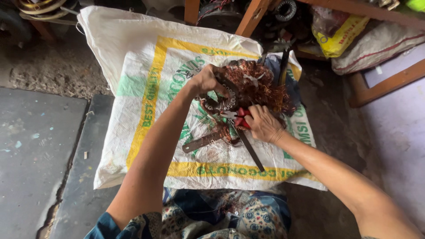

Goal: The person strips copper wire from an appliance motor part using shears and pliers, pulling the copper away from the metal frame and cutting it into smaller pieces.

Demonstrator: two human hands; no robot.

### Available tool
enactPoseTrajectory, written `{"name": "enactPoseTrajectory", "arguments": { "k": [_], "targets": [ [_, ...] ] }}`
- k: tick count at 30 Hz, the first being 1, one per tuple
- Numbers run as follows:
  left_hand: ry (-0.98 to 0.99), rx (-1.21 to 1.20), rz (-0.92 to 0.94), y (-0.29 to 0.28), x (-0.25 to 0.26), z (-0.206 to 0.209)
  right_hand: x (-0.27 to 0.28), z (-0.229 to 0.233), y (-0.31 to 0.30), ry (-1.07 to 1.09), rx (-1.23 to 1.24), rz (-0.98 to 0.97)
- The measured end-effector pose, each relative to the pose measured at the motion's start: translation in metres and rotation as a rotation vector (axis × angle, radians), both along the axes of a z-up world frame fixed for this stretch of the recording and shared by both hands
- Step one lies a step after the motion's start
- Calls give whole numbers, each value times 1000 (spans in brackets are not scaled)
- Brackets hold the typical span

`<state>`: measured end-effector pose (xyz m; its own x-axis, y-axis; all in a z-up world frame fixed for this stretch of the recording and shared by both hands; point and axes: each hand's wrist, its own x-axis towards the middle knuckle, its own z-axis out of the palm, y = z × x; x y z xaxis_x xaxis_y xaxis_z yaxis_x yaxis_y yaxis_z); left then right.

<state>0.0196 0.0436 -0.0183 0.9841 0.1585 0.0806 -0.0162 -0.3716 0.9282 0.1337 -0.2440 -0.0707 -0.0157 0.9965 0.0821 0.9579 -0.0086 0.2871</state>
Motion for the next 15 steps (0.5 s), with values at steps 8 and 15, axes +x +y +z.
{"name": "enactPoseTrajectory", "arguments": {
  "k": [8, 15],
  "targets": [
    [110, 78, 146, -1, -6, 1, -5, -1, -5, -104, 71, 62],
    [179, 384, 203, -46, -18, 21, -41, 71, -12, -183, -114, -128]
  ]
}}
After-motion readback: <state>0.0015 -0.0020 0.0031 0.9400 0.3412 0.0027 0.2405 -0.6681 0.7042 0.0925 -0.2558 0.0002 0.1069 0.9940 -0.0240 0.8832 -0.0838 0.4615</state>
